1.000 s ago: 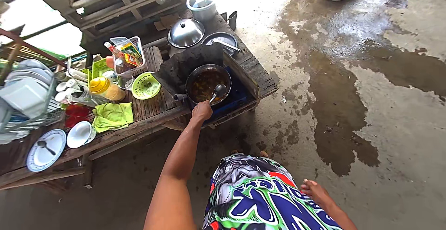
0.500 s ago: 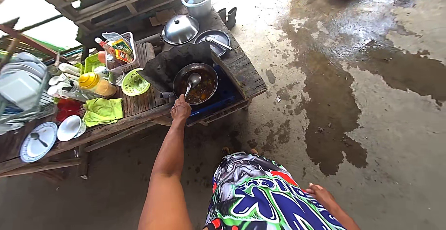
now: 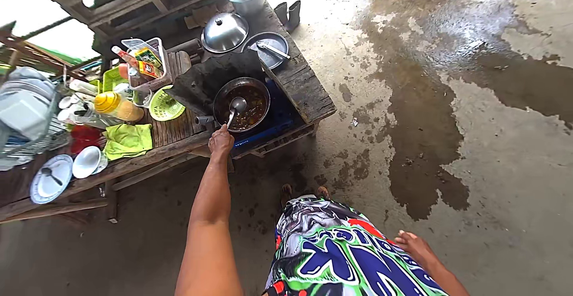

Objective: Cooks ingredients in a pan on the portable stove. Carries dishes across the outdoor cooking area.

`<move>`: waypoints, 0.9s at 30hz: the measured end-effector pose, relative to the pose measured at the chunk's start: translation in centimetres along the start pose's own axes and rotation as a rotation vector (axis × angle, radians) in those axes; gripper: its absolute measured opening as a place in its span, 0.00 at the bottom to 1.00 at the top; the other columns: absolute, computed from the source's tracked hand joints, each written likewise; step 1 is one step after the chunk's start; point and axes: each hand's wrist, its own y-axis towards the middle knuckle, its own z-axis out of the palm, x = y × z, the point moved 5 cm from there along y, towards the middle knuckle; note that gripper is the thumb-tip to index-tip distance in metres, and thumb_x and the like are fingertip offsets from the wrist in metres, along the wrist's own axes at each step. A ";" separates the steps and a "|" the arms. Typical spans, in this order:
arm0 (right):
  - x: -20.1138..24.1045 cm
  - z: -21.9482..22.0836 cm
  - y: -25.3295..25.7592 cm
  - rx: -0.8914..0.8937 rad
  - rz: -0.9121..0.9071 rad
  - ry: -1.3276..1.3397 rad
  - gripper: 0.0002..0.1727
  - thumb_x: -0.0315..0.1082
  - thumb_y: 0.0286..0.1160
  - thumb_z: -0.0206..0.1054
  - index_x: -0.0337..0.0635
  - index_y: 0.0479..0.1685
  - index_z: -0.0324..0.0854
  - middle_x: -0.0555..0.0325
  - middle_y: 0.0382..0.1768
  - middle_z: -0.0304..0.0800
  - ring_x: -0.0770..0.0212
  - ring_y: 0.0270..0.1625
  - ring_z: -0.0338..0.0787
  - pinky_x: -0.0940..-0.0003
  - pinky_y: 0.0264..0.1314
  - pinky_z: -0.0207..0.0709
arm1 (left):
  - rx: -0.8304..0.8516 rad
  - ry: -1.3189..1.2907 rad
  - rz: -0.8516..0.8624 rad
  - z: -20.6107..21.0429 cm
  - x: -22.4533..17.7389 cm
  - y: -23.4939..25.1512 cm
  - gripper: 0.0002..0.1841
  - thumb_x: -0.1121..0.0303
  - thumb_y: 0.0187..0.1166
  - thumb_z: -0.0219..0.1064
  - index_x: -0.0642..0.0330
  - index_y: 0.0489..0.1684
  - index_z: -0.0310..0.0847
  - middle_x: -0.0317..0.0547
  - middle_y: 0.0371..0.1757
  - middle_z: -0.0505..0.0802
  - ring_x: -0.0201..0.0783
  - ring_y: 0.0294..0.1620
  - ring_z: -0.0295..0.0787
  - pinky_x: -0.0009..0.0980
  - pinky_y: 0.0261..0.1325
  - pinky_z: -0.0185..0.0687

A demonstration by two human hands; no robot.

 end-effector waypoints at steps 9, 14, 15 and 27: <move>0.8 -1.5 0.9 -0.008 -0.014 0.025 0.27 0.46 0.97 0.47 0.33 0.78 0.69 0.36 0.63 0.85 0.48 0.51 0.91 0.52 0.52 0.83 | 0.108 0.131 0.024 -0.6 -0.9 0.5 0.18 0.65 0.85 0.59 0.51 0.69 0.85 0.59 0.70 0.89 0.65 0.71 0.84 0.71 0.63 0.77; 0.9 -2.3 0.8 -0.006 -0.005 -0.006 0.27 0.45 0.97 0.47 0.32 0.79 0.69 0.35 0.64 0.85 0.48 0.52 0.91 0.52 0.54 0.82 | 0.110 0.127 -0.007 -0.4 -0.5 1.0 0.15 0.65 0.82 0.62 0.51 0.63 0.87 0.61 0.67 0.90 0.66 0.69 0.85 0.72 0.60 0.78; 0.8 -2.4 0.8 -0.003 -0.002 -0.013 0.27 0.45 0.97 0.47 0.33 0.79 0.69 0.36 0.65 0.85 0.48 0.53 0.91 0.52 0.55 0.82 | 0.112 0.115 0.000 -0.5 -0.4 0.9 0.15 0.65 0.82 0.62 0.52 0.63 0.87 0.62 0.66 0.90 0.66 0.69 0.85 0.72 0.60 0.78; 2.8 -1.1 3.4 0.061 -0.032 -0.038 0.26 0.46 0.97 0.48 0.34 0.79 0.69 0.37 0.64 0.85 0.49 0.51 0.91 0.53 0.53 0.83 | 0.020 0.028 0.104 -5.4 -1.0 -1.2 0.24 0.70 0.82 0.60 0.47 0.77 0.81 0.61 0.69 0.89 0.68 0.71 0.83 0.73 0.64 0.76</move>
